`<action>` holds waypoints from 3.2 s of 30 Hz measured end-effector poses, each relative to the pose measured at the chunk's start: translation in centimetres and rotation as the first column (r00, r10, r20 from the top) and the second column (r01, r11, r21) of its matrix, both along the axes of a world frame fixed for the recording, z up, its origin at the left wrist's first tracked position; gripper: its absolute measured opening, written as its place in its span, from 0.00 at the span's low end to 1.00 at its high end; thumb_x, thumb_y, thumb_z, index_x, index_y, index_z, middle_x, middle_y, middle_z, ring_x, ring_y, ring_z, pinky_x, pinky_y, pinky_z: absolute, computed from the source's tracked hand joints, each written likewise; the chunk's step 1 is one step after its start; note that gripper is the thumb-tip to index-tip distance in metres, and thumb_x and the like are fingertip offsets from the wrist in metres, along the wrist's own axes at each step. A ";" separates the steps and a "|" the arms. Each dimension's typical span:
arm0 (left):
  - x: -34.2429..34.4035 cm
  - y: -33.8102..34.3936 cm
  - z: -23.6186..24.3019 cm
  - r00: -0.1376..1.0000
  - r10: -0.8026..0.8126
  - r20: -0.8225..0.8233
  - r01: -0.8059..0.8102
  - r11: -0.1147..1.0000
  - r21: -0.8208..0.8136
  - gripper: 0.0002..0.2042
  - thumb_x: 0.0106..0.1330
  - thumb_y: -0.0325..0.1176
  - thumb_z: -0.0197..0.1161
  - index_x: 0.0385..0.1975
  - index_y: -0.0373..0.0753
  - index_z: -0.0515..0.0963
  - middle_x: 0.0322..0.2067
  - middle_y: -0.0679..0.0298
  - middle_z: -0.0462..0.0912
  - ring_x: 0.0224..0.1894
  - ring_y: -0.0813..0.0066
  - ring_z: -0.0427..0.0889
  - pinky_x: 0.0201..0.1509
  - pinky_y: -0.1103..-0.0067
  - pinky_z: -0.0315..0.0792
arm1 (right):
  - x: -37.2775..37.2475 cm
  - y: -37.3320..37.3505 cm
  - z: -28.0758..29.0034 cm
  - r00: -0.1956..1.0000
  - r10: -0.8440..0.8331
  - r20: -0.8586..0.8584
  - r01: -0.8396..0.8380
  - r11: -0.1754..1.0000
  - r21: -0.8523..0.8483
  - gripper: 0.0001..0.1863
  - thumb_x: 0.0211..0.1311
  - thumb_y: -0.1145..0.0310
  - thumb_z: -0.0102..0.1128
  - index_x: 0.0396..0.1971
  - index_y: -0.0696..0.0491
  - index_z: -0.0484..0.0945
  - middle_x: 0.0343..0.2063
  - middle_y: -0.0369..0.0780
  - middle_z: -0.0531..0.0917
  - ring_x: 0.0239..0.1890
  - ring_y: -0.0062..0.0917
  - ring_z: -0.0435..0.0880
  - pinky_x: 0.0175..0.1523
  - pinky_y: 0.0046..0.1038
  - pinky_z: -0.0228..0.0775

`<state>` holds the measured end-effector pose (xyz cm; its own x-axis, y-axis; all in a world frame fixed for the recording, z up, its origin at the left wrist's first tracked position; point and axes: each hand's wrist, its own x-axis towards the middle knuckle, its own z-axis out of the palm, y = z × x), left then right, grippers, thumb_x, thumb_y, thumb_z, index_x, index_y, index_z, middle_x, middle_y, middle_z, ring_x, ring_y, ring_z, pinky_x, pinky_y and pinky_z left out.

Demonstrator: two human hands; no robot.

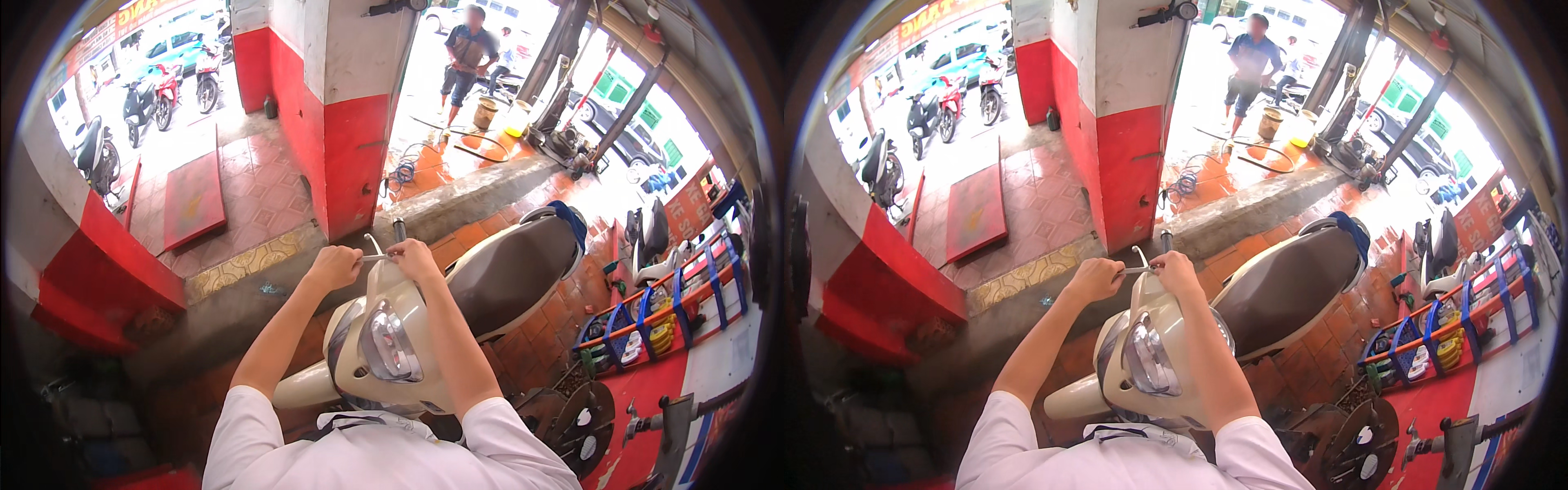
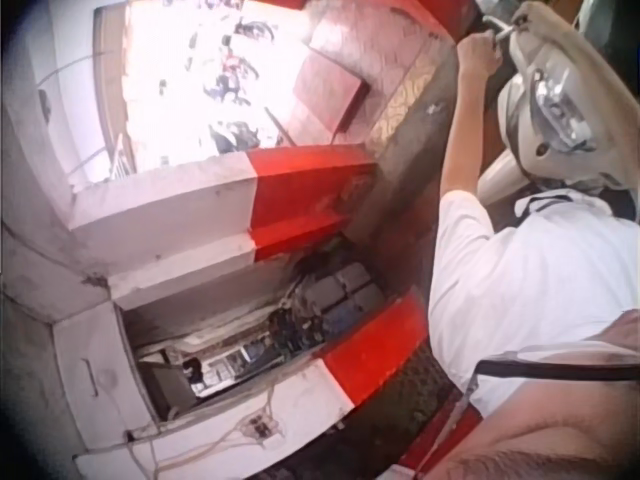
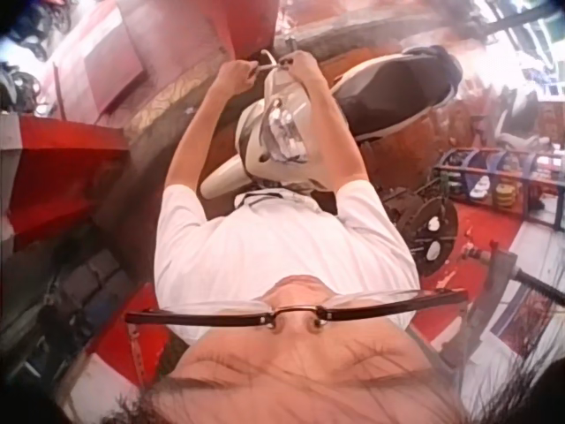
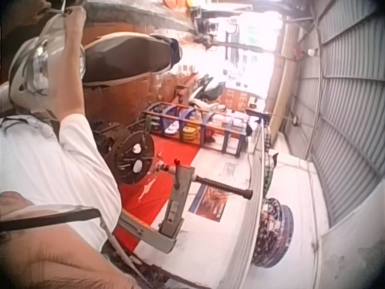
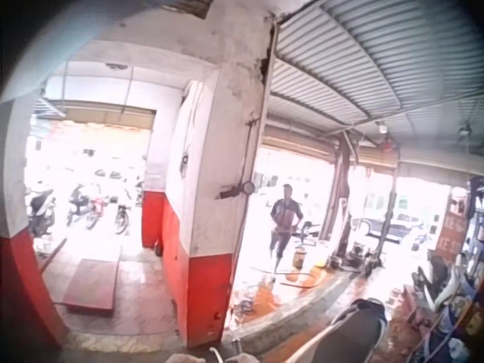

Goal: The person uses a wrench to loosen and then tighten a side mirror on a motorcycle, later using the wrench to tighten a bolt on a tire changing machine.

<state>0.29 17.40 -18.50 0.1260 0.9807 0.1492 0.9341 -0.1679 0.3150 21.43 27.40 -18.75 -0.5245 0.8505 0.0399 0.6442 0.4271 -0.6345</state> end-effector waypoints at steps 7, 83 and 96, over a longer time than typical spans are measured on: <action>0.9 -3.6 1.6 0.991 -0.021 0.129 0.009 0.996 0.087 0.12 0.64 0.31 0.57 0.46 0.44 0.82 0.32 0.49 0.85 0.37 0.49 0.85 0.43 0.58 0.78 | -0.2 0.1 0.0 0.999 -0.014 0.038 0.015 0.999 -0.039 0.14 0.57 0.74 0.65 0.43 0.45 0.89 0.39 0.47 0.88 0.45 0.40 0.86 0.55 0.37 0.76; 8.9 -3.1 -4.6 0.557 -0.129 0.820 -0.230 0.925 0.302 0.12 0.62 0.26 0.68 0.19 0.37 0.73 0.26 0.62 0.81 0.40 0.67 0.85 0.61 0.72 0.75 | 4.3 5.1 -1.7 0.542 -0.574 -0.613 0.487 0.810 -0.328 0.28 0.59 0.65 0.66 0.60 0.54 0.70 0.40 0.39 0.80 0.36 0.23 0.81 0.44 0.27 0.74; 9.1 2.4 2.6 0.786 -0.585 0.201 0.588 0.807 0.049 0.23 0.45 0.52 0.79 0.17 0.41 0.75 0.14 0.65 0.70 0.20 0.62 0.74 0.29 0.69 0.67 | 3.9 4.1 -0.3 0.593 -0.505 -0.628 0.281 0.860 -0.426 0.30 0.61 0.66 0.64 0.62 0.56 0.67 0.36 0.43 0.83 0.40 0.29 0.84 0.48 0.31 0.76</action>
